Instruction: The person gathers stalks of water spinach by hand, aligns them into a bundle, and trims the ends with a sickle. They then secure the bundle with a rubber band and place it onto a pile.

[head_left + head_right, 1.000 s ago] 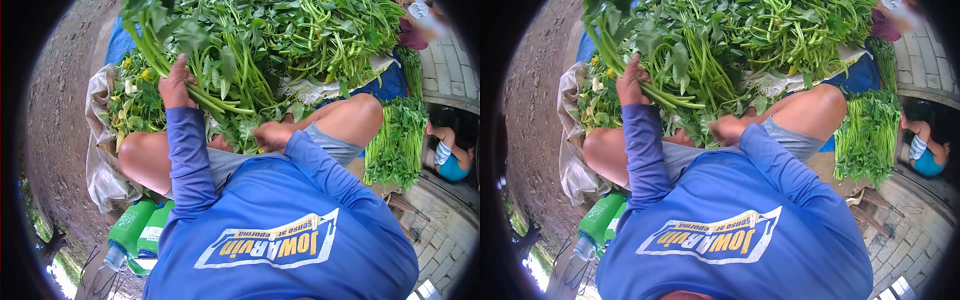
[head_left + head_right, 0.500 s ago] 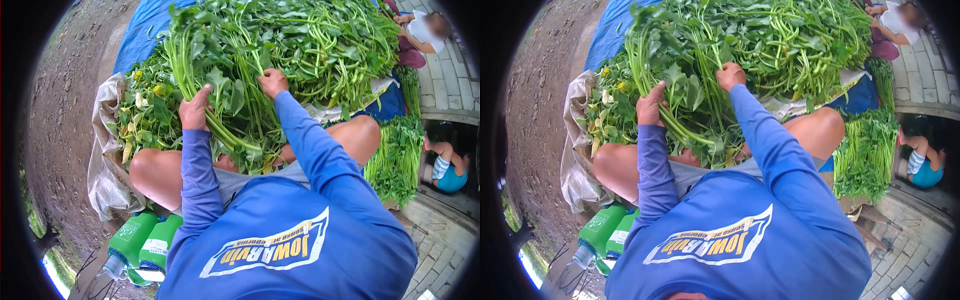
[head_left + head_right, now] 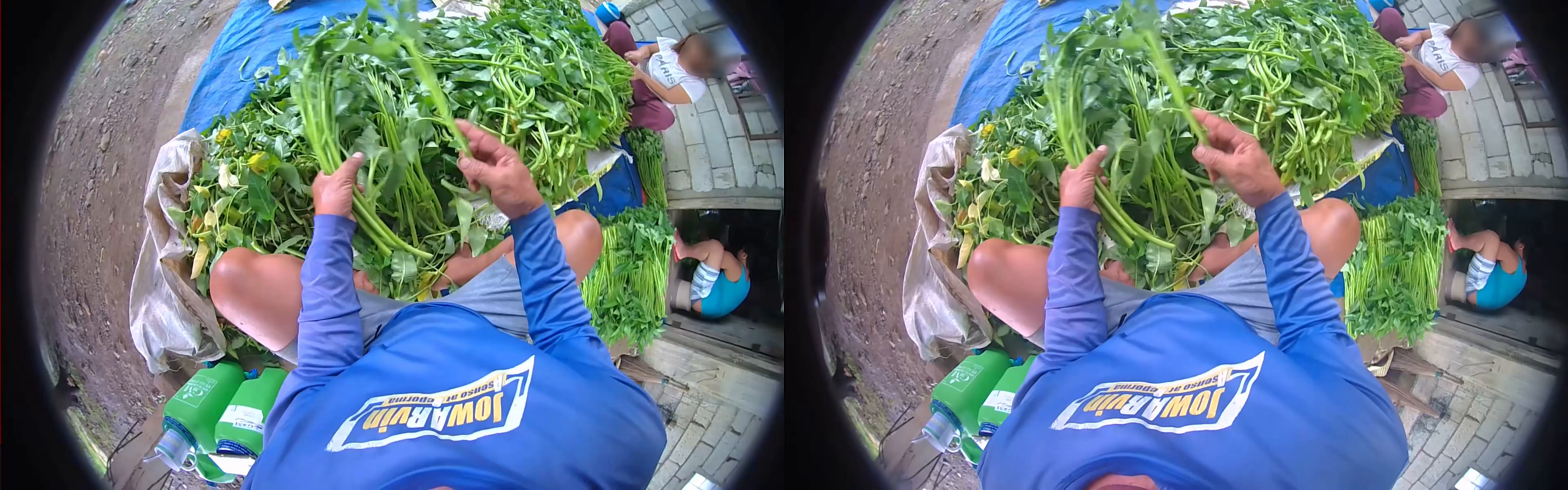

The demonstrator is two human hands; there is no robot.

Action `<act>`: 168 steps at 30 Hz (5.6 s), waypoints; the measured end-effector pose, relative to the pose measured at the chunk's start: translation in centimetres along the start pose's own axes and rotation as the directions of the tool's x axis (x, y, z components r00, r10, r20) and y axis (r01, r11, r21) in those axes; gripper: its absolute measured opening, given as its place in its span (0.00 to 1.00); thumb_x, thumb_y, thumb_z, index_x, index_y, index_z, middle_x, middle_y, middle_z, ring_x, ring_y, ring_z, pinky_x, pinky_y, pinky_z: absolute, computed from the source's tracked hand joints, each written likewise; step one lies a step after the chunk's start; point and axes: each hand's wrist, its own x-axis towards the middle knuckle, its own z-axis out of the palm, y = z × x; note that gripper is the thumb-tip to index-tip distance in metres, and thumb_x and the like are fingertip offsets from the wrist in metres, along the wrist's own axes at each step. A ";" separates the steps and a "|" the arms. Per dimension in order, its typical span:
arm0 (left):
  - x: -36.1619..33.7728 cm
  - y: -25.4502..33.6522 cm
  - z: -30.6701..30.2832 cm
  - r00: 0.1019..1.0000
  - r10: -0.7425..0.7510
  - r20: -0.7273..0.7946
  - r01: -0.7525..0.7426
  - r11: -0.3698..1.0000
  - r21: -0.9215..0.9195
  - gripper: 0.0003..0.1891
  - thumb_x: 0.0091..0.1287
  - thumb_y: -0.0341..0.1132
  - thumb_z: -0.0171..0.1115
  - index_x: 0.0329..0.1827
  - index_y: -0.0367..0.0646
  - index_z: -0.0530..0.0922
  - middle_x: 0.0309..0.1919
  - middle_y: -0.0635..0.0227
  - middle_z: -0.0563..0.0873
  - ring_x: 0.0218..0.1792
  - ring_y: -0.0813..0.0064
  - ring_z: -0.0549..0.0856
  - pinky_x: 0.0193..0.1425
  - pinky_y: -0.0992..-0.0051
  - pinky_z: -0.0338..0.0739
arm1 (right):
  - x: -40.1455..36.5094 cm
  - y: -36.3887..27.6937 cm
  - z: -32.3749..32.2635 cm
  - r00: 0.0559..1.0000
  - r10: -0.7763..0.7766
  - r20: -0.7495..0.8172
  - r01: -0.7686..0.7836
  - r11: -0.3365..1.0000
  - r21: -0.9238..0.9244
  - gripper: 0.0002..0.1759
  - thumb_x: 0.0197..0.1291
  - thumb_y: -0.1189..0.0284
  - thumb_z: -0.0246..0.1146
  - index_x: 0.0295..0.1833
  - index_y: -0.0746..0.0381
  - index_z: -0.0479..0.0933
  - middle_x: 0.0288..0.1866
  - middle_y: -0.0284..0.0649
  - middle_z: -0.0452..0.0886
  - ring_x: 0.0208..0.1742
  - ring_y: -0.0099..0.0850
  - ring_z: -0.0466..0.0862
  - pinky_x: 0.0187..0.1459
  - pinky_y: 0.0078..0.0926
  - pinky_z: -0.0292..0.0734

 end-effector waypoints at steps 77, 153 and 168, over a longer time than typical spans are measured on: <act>1.2 -9.8 3.6 0.983 0.071 0.170 -0.064 0.997 -0.048 0.14 0.66 0.33 0.76 0.48 0.33 0.84 0.38 0.63 0.91 0.35 0.78 0.86 0.41 0.73 0.81 | 2.1 11.3 10.0 0.961 0.091 -0.262 -0.063 0.992 0.111 0.21 0.69 0.69 0.72 0.61 0.71 0.82 0.46 0.41 0.90 0.45 0.24 0.87 0.51 0.22 0.82; 1.4 -5.5 1.6 0.951 -0.166 0.261 0.249 0.911 -0.328 0.19 0.64 0.44 0.80 0.45 0.47 0.77 0.25 0.73 0.80 0.21 0.77 0.80 0.26 0.77 0.77 | -1.0 -1.0 1.5 0.850 -0.162 -0.501 0.093 0.983 -0.159 0.15 0.71 0.73 0.71 0.60 0.66 0.86 0.43 0.28 0.88 0.39 0.15 0.81 0.40 0.14 0.77; 1.9 -12.7 -0.2 0.940 -0.280 0.197 0.315 0.932 -0.177 0.27 0.59 0.49 0.84 0.46 0.32 0.86 0.37 0.59 0.90 0.30 0.71 0.87 0.36 0.69 0.83 | 0.5 16.0 11.9 0.997 0.067 -0.030 -0.072 0.819 -0.569 0.19 0.74 0.66 0.62 0.58 0.70 0.84 0.44 0.49 0.91 0.40 0.37 0.89 0.50 0.35 0.84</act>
